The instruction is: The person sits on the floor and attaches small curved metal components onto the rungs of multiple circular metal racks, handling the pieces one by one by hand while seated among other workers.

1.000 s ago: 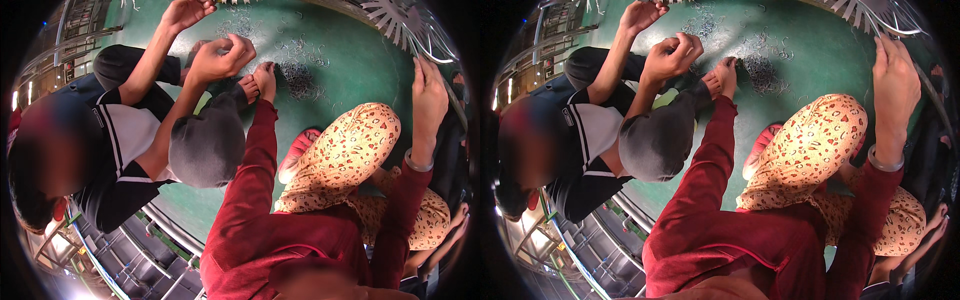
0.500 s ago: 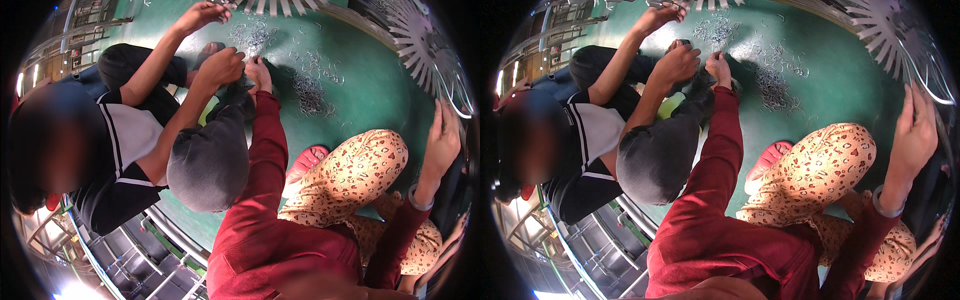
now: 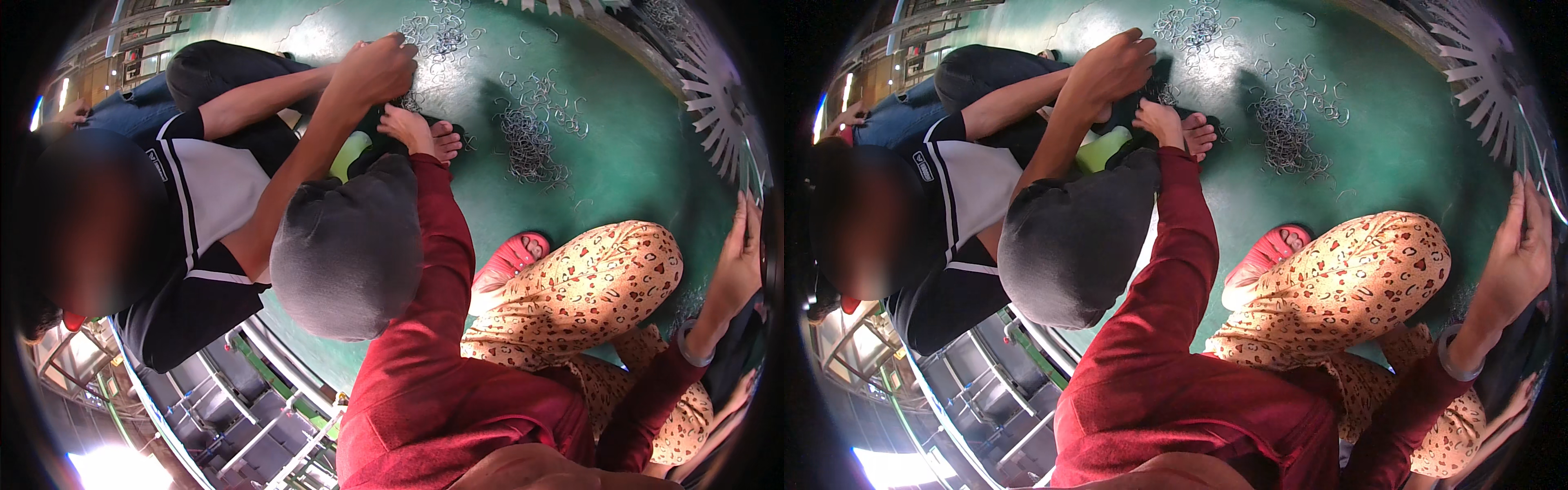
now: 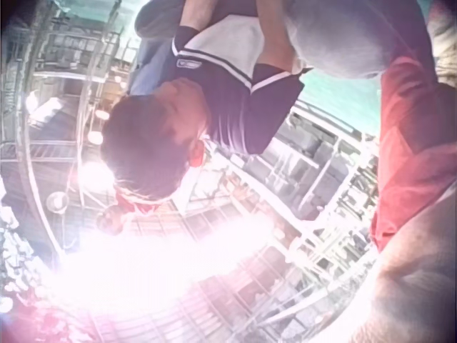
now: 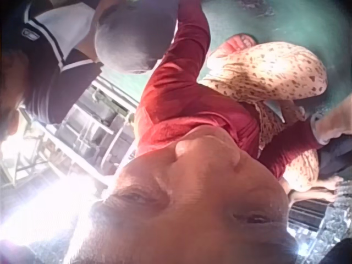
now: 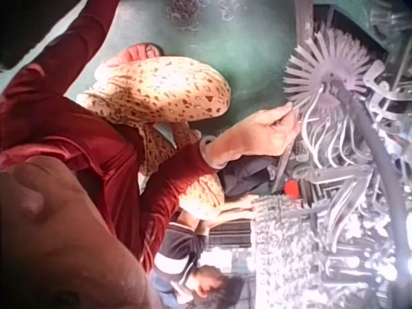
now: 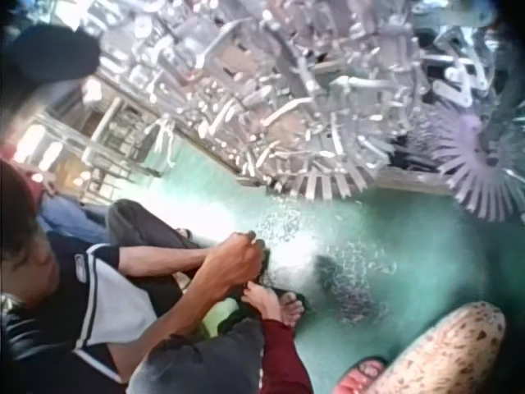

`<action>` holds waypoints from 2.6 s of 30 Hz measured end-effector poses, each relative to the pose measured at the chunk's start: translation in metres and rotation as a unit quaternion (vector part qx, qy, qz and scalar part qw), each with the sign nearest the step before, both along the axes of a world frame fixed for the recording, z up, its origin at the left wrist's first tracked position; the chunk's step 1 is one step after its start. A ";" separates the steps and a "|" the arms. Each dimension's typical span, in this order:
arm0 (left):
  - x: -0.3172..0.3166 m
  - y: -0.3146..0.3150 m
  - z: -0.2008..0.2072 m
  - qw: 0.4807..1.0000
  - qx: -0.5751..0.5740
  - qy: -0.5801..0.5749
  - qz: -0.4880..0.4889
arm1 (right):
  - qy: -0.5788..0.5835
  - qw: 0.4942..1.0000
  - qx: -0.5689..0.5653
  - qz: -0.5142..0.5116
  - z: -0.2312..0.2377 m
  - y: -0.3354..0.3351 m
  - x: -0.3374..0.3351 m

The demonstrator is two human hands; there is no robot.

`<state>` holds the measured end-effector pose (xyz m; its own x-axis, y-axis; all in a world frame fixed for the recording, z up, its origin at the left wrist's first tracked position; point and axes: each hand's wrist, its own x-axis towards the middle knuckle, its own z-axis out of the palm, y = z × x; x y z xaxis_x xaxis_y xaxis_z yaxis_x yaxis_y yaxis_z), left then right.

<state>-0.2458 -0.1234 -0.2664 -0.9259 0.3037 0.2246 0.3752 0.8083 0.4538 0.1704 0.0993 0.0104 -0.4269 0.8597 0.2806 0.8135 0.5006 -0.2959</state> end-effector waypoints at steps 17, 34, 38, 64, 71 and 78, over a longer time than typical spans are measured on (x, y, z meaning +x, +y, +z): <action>-0.018 -0.017 -0.007 0.993 -0.095 0.002 -0.077 | 0.019 1.000 -0.013 0.016 -0.005 0.004 0.002; 0.089 0.053 0.062 0.947 0.270 -0.104 -0.141 | -0.032 0.991 0.118 0.047 0.014 -0.003 -0.008; 0.232 0.122 0.142 0.673 0.384 -0.556 -0.301 | 0.025 0.995 0.093 0.001 0.008 -0.012 -0.021; 0.268 0.203 0.207 0.421 0.269 -0.742 -0.447 | 0.180 0.981 -0.078 0.014 0.017 -0.031 -0.010; 0.277 0.199 0.206 0.418 0.210 -0.739 -0.484 | 0.010 0.996 -0.088 -0.026 0.035 -0.029 -0.015; 0.274 0.191 0.199 0.434 0.208 -0.743 -0.466 | 0.005 0.994 -0.104 -0.025 0.037 -0.013 -0.010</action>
